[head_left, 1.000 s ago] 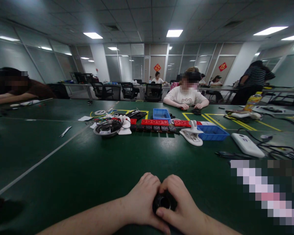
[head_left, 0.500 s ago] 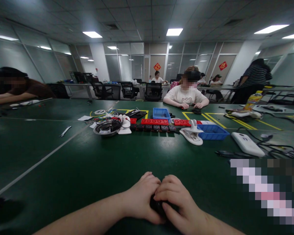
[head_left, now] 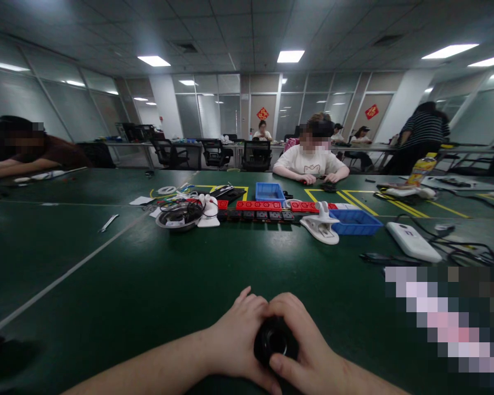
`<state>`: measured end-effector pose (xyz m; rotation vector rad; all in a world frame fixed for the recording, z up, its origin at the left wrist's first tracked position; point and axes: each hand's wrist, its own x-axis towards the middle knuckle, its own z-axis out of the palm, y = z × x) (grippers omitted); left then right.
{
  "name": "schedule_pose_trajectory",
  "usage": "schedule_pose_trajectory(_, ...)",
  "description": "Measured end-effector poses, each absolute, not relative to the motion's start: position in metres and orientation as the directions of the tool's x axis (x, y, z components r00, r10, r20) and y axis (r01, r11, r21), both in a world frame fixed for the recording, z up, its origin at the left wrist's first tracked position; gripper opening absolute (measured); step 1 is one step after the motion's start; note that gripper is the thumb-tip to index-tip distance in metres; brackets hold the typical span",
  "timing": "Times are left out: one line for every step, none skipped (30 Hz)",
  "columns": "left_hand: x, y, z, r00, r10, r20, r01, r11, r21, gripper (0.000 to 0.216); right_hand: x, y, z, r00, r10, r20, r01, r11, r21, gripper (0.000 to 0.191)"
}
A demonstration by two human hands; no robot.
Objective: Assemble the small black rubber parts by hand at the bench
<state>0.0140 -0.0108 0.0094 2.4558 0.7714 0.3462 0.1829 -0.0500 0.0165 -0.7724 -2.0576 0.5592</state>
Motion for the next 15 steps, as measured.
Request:
schedule_pose_trajectory(0.015,-0.012,0.009,0.787,0.608,0.105,0.463,-0.694,0.551,0.084,0.183,-0.05,0.015,-0.431,0.716,0.549,0.346,0.693,-0.632,0.048)
schedule_pose_trajectory(0.015,-0.014,0.008,0.771,0.623,0.13,0.474,-0.698,0.536,0.081,0.182,-0.05,0.014,-0.414,0.732,0.541,0.375,0.679,-0.631,0.051)
schedule_pose_trajectory(0.016,-0.016,0.007,0.758,0.634,0.152,0.483,-0.703,0.521,0.078,0.181,-0.05,0.012,-0.401,0.744,0.535,0.406,0.668,-0.624,0.052)
schedule_pose_trajectory(0.017,-0.018,0.005,0.747,0.643,0.17,0.493,-0.707,0.507,0.075,0.181,-0.051,0.012,-0.396,0.749,0.531,0.435,0.662,-0.61,0.053)
schedule_pose_trajectory(0.018,-0.02,0.004,0.736,0.652,0.182,0.505,-0.708,0.494,0.072,0.18,-0.051,0.011,-0.4,0.751,0.526,0.463,0.661,-0.591,0.052)
schedule_pose_trajectory(0.019,-0.022,0.002,0.722,0.665,0.188,0.522,-0.703,0.482,0.068,0.179,-0.051,0.011,-0.409,0.752,0.517,0.489,0.659,-0.571,0.05)
schedule_pose_trajectory(0.02,-0.023,0.0,0.707,0.682,0.188,0.543,-0.694,0.474,0.064,0.179,-0.051,0.01,-0.419,0.755,0.505,0.513,0.656,-0.554,0.046)
schedule_pose_trajectory(0.021,-0.024,-0.002,0.69,0.7,0.184,0.564,-0.68,0.468,0.06,0.178,-0.051,0.01,-0.426,0.759,0.492,0.534,0.65,-0.541,0.042)
schedule_pose_trajectory(0.021,-0.024,-0.004,0.675,0.716,0.177,0.582,-0.665,0.468,0.057,0.178,-0.051,0.01,-0.427,0.766,0.481,0.55,0.642,-0.534,0.038)
schedule_pose_trajectory(0.021,-0.024,-0.005,0.664,0.729,0.17,0.594,-0.651,0.472,0.054,0.178,-0.05,0.01,-0.423,0.774,0.472,0.561,0.632,-0.534,0.034)
schedule_pose_trajectory(0.021,-0.023,-0.006,0.654,0.738,0.164,0.6,-0.639,0.481,0.052,0.178,-0.049,0.01,-0.416,0.781,0.466,0.566,0.624,-0.539,0.031)
schedule_pose_trajectory(0.021,-0.022,-0.006,0.649,0.744,0.16,0.601,-0.63,0.492,0.05,0.179,-0.049,0.01,-0.413,0.783,0.465,0.564,0.621,-0.544,0.028)
schedule_pose_trajectory(0.021,-0.02,-0.005,0.649,0.745,0.156,0.596,-0.625,0.504,0.049,0.179,-0.048,0.011,-0.412,0.783,0.466,0.558,0.622,-0.55,0.025)
schedule_pose_trajectory(0.02,-0.017,-0.004,0.653,0.742,0.153,0.589,-0.624,0.514,0.047,0.179,-0.048,0.012,-0.413,0.781,0.469,0.549,0.624,-0.556,0.02)
schedule_pose_trajectory(0.019,-0.015,-0.003,0.661,0.735,0.148,0.577,-0.625,0.525,0.045,0.179,-0.048,0.013,-0.42,0.775,0.473,0.534,0.632,-0.561,0.016)
